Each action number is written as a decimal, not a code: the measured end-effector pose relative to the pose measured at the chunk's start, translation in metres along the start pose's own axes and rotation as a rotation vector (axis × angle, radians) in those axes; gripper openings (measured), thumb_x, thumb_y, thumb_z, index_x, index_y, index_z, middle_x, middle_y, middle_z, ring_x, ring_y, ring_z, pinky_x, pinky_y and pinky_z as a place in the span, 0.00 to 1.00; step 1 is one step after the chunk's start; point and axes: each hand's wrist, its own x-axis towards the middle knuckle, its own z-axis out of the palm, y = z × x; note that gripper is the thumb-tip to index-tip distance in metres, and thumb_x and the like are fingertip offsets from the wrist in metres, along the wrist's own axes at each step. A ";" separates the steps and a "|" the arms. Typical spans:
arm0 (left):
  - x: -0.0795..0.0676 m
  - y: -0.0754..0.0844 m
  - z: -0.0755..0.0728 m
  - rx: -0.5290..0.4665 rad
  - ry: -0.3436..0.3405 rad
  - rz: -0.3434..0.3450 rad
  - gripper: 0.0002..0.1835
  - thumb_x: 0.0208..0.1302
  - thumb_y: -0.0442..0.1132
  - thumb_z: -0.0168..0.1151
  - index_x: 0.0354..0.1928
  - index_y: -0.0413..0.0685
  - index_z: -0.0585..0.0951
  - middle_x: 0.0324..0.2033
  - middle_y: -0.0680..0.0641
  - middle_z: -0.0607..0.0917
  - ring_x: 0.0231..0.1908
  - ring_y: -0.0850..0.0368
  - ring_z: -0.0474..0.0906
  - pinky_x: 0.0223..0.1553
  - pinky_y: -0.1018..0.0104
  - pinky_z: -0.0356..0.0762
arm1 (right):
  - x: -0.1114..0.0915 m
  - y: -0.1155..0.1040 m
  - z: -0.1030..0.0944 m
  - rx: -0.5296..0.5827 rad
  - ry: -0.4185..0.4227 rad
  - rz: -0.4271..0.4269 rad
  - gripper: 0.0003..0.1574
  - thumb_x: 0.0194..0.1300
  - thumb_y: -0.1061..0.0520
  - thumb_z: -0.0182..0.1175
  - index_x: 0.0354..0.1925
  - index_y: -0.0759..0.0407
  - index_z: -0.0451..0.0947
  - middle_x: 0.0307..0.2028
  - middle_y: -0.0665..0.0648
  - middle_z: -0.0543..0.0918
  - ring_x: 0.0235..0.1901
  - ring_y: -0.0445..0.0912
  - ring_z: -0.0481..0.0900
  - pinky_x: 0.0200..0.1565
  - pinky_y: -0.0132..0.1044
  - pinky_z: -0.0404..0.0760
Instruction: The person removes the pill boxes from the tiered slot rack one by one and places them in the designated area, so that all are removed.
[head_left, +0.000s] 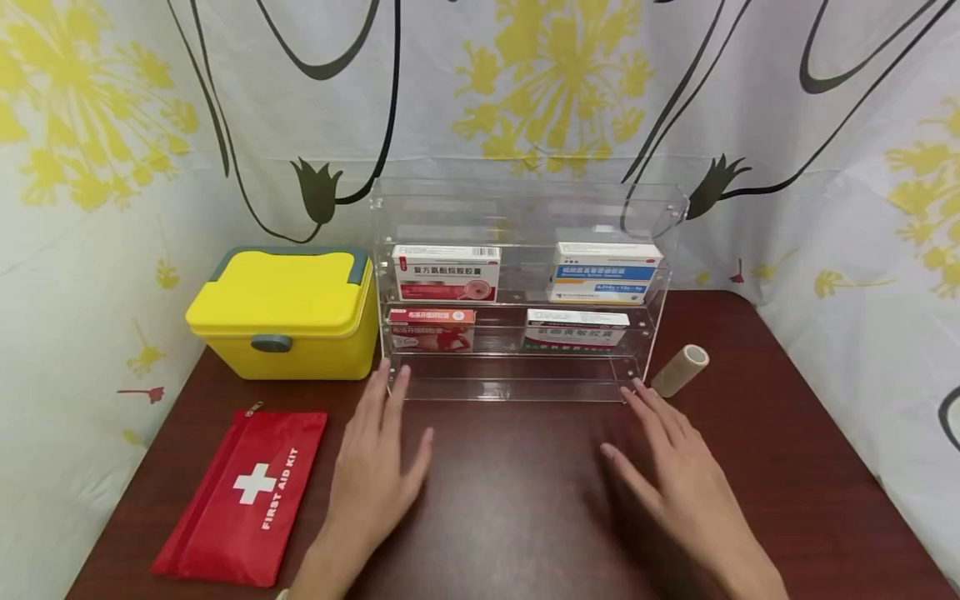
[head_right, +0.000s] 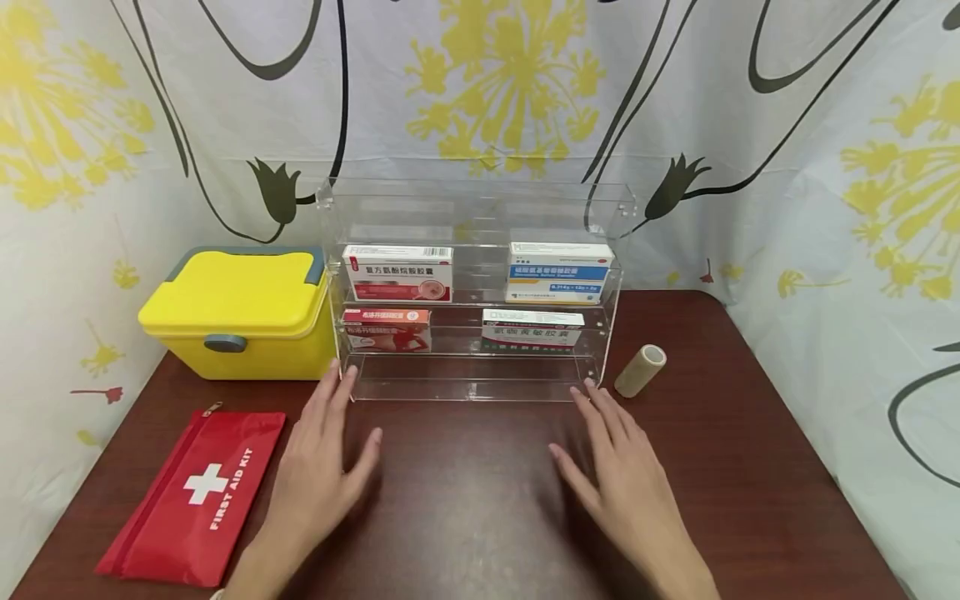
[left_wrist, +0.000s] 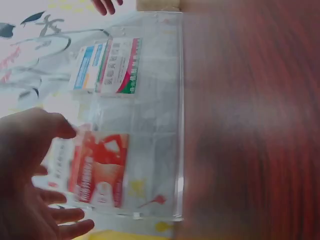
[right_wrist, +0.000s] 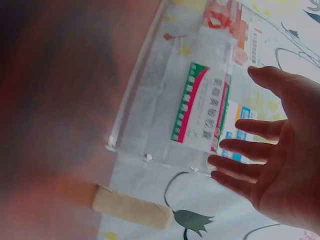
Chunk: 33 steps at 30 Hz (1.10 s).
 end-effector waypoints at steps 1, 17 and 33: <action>0.003 -0.004 0.001 -0.067 0.019 -0.042 0.53 0.57 0.46 0.70 0.78 0.57 0.48 0.76 0.50 0.49 0.72 0.48 0.52 0.60 0.40 0.65 | 0.003 0.001 -0.003 0.017 0.014 -0.002 0.46 0.59 0.47 0.69 0.72 0.52 0.63 0.68 0.57 0.67 0.64 0.55 0.66 0.64 0.46 0.62; 0.048 -0.057 0.050 -0.721 0.009 -0.445 0.36 0.71 0.46 0.59 0.75 0.50 0.56 0.68 0.43 0.66 0.66 0.47 0.65 0.64 0.51 0.64 | 0.096 0.032 -0.011 0.026 0.107 -0.104 0.30 0.60 0.63 0.67 0.61 0.62 0.74 0.53 0.63 0.78 0.45 0.54 0.75 0.44 0.53 0.74; 0.049 -0.052 0.066 -0.972 0.009 -0.558 0.31 0.73 0.50 0.55 0.73 0.53 0.61 0.65 0.50 0.69 0.65 0.54 0.64 0.66 0.54 0.60 | 0.119 0.055 -0.013 0.027 -0.054 -0.164 0.18 0.59 0.66 0.68 0.48 0.57 0.82 0.43 0.56 0.82 0.35 0.47 0.79 0.36 0.46 0.78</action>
